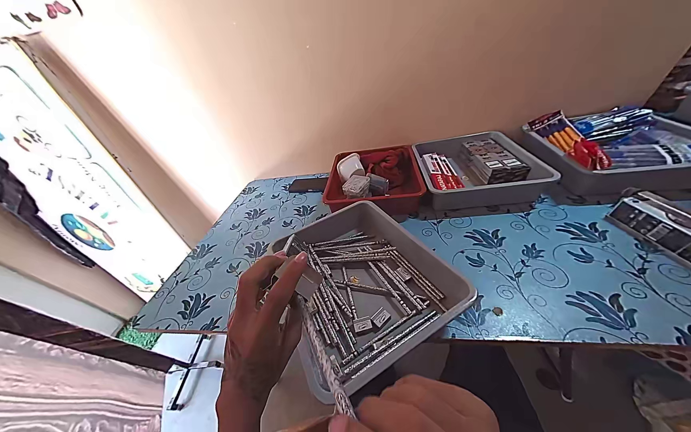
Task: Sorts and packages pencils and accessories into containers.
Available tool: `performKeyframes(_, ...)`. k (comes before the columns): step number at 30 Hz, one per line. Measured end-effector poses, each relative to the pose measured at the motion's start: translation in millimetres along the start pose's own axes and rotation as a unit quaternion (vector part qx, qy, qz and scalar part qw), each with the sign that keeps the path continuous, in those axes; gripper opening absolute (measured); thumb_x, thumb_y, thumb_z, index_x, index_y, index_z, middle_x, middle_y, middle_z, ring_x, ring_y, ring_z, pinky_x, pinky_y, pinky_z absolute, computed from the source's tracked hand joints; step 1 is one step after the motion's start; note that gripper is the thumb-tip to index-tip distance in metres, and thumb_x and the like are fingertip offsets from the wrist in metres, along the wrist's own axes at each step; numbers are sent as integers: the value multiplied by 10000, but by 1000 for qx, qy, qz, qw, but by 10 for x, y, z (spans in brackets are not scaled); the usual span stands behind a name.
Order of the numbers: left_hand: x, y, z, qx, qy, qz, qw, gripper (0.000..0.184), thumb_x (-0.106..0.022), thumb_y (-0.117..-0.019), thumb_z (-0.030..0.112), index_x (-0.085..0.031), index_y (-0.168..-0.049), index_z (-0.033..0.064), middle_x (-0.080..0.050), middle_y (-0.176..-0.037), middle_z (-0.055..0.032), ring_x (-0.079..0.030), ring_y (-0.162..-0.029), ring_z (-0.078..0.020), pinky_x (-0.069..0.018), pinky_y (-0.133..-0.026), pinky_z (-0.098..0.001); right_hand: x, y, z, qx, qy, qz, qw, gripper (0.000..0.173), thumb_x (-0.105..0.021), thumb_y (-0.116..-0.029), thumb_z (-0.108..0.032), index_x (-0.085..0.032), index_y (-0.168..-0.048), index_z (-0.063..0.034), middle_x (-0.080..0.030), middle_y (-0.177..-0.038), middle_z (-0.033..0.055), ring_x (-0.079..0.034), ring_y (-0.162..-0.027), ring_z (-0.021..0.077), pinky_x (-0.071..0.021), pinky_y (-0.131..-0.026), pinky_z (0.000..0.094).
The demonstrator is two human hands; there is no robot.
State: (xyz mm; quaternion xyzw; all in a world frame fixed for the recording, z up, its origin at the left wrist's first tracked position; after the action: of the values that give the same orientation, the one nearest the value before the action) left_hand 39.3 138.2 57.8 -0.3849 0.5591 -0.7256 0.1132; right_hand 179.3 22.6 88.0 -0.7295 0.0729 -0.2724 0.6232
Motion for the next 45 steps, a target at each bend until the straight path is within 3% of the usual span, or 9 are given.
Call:
performKeyframes(6,-10,-2,11,-1,-10,-1,1000,421,-664,-975,207,-578,-1382,140,-603,-1211,-186,-608,-1091,-177,-467,-925,-205,-97,-68,65,0,64,-6,998,80,-649,-990,-157,-662,-989,-78,-618,-752,33,-535,-633,133,-423,-577,209)
performKeyframes(12,11,-29,18,-8,-9,7,1000,428,-671,-958,170,-577,-1373,138,-599,-1205,-169,-598,-1117,-146,-449,-961,-164,-97,-103,-2,45,33,7,998,83,-643,-992,-123,-662,-982,-44,-588,-740,56,-502,-608,156,-417,-572,234)
performKeyframes(16,38,-27,47,-9,-3,14,1000,394,-647,-986,201,-579,-1371,152,-596,-1215,-164,-600,-1118,-121,-452,-954,-149,-220,-90,92,17,66,-7,998,75,-644,-991,-147,-668,-983,-77,-625,-740,29,-553,-625,125,-438,-570,201)
performKeyframes(21,49,-32,39,-12,-7,13,1000,380,-648,-989,200,-596,-1356,115,-603,-1205,-191,-608,-1096,-147,-453,-946,-158,-121,-73,238,-5,-21,25,999,116,-601,-1033,-140,-637,-987,-40,-670,-804,62,-662,-749,103,-534,-714,155)
performKeyframes(30,-23,-16,64,-10,-16,5,1000,371,-604,-993,186,-599,-1362,151,-624,-1192,-190,-632,-1067,-194,-497,-870,-211,-244,-110,150,4,94,7,996,107,-644,-996,-153,-685,-956,-62,-646,-721,29,-563,-610,115,-445,-567,191)
performKeyframes(34,-6,-37,117,-6,-8,1,1000,331,-570,-1019,154,-617,-1345,125,-633,-1189,-196,-634,-1077,-179,-489,-895,-196,-393,-168,315,-19,131,-13,991,195,-603,-1016,-174,-730,-957,-39,-649,-696,35,-592,-605,121,-462,-557,198)
performKeyframes(37,-53,-34,119,-1,-11,-1,1000,327,-525,-1028,146,-634,-1336,127,-649,-1181,-186,-643,-1080,-166,-491,-890,-192,-522,-187,502,-67,146,-65,985,347,-526,-1052,-292,-739,-991,-25,-639,-734,52,-615,-619,131,-465,-523,205)
performKeyframes(40,-61,-9,83,12,13,8,1000,361,-568,-1021,178,-586,-1378,125,-641,-1220,-193,-647,-1104,-164,-501,-914,-211,-505,-187,554,-91,137,-75,983,423,-492,-1058,-355,-749,-1089,-20,-682,-920,112,-651,-756,152,-505,-612,197)
performKeyframes(45,-45,7,65,22,42,20,999,534,-580,-1024,221,-307,-1478,152,-634,-1332,-117,-620,-1190,-81,-471,-967,-178,-283,-194,445,15,55,44,997,110,-620,-1021,-135,-637,-1061,-33,-706,-915,101,-683,-798,116,-542,-700,174)
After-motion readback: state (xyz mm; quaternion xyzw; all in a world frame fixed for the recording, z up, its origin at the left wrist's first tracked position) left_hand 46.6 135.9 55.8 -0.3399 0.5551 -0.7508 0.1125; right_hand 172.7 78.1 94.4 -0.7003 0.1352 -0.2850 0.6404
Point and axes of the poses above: each hand's wrist, its own y-axis away from the middle knuckle, its own x-axis out of the back of the hand, z = x × y, the point moved 10 cm from there along -y, towards the middle knuckle
